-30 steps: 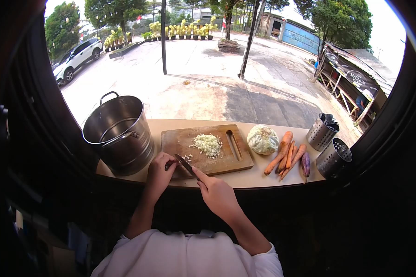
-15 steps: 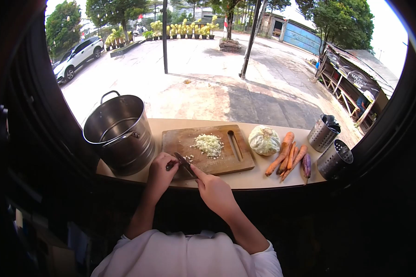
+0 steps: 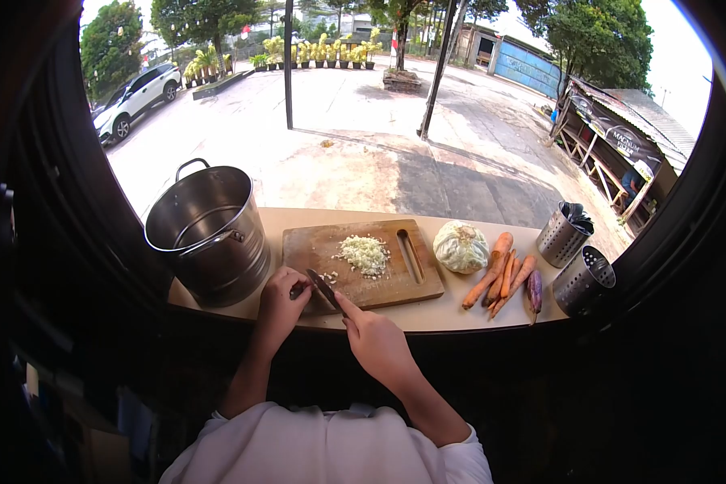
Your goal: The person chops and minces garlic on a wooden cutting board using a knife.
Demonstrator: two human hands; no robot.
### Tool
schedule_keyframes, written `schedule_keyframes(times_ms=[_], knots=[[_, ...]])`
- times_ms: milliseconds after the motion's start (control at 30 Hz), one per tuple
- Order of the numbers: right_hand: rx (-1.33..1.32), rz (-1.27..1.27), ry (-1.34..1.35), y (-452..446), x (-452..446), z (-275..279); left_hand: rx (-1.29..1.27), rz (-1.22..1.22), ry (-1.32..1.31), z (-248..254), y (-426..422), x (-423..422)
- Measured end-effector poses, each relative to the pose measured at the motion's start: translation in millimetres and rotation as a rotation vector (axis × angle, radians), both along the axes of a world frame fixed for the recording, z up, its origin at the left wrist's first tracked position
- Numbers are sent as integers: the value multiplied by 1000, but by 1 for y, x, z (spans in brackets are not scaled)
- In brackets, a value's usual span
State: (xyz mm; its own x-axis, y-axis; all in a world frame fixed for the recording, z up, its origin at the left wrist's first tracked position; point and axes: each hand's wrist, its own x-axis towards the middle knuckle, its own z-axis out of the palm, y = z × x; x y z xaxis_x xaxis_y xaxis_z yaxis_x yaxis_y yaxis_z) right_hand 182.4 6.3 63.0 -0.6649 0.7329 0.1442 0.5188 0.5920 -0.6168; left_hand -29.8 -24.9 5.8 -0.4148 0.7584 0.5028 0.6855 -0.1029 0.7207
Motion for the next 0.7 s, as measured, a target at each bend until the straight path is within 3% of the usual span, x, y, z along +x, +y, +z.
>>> schedule_keyframes(times_ms=[700], knots=[[-1,18,24,11,-12,-10,6,2,7,1,-1,2]])
